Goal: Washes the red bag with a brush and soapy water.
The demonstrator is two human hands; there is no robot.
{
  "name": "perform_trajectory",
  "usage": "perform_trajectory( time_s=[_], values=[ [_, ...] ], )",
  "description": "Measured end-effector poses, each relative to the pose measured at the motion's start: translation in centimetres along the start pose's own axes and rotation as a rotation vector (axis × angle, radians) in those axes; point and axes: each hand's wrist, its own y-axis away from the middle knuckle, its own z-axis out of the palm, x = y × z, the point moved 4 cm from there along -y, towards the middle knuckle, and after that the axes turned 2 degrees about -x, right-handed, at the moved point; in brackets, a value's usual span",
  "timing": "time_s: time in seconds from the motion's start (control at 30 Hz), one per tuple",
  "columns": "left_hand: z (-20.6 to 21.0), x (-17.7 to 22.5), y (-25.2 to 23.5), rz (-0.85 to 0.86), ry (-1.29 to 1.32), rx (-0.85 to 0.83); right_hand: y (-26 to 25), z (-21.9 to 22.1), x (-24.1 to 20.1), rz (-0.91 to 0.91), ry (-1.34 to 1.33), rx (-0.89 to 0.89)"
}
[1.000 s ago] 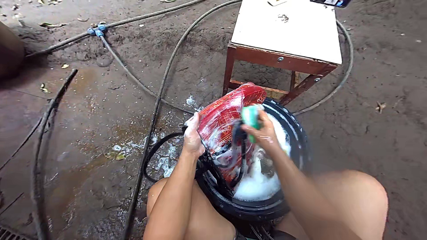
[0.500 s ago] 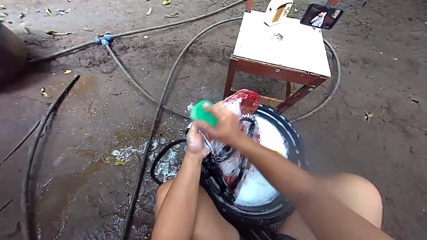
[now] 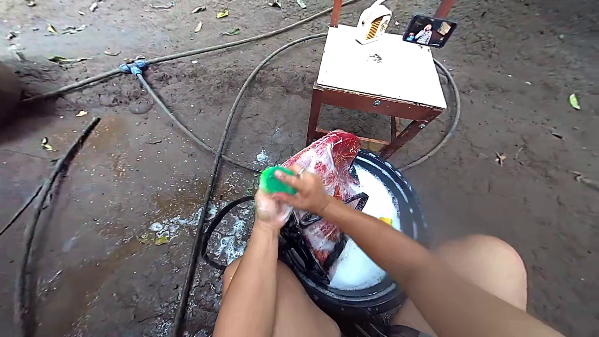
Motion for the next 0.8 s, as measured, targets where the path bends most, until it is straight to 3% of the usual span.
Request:
perform_trajectory(
  time_s=[0.1, 0.13, 0.2, 0.3, 0.37, 0.43, 0.47, 0.5, 0.53, 0.63, 0.7, 0.73, 0.8],
  values=[
    [0.5, 0.1, -0.6, -0.08, -0.079, 0.028, -0.5, -2.4, 6.2, 0.279, 0.182, -0.013],
    [0.7, -0.1, -0.3, -0.077, -0.077, -0.007, -0.5, -2.8, 6.7, 0.38, 0.189, 0.007],
    [2.2, 0.0, 0.6, -0.02, -0.084, 0.003, -0.5, -2.5, 3.0, 0.416, 0.054, 0.034],
    [10.4, 1.9, 3.8, -0.11, -0.117, 0.514, -0.5, -2.3, -4.1, 0.181, -0.043, -0.024],
    [5.5, 0.7, 2.8, 0.066, -0.178, 0.247, -0.3, -2.3, -1.2, 0.181, 0.039, -0.016],
    [1.9, 0.2, 1.2, 0.016, -0.175, 0.029, 0.1, -3.5, 4.5, 0.529, 0.138, -0.173],
    [1.7, 0.0, 1.1, -0.014, -0.174, 0.011, 0.0, -4.1, 6.7, 0.727, 0.13, -0.268],
    [1.8, -0.2, 1.2, -0.032, -0.178, 0.004, 0.1, -4.2, 7.4, 0.81, 0.094, -0.275],
    [1.7, -0.3, 0.9, -0.026, -0.174, -0.001, 0.0, -3.6, 6.4, 0.778, 0.057, -0.223],
    [-0.3, -0.5, 0.6, 0.039, -0.067, 0.056, 0.5, -0.9, -1.7, 0.449, -0.116, -0.107],
    [-0.3, -0.1, 1.0, 0.028, -0.058, 0.096, 0.8, -0.7, -2.5, 0.302, -0.091, -0.057],
    [0.2, 0.0, 0.9, 0.007, -0.097, 0.119, 1.0, -1.2, -0.9, 0.31, -0.027, -0.049],
    [1.1, 0.0, 0.8, -0.049, -0.167, 0.166, 0.9, -2.9, 3.8, 0.57, 0.083, -0.181]
  ],
)
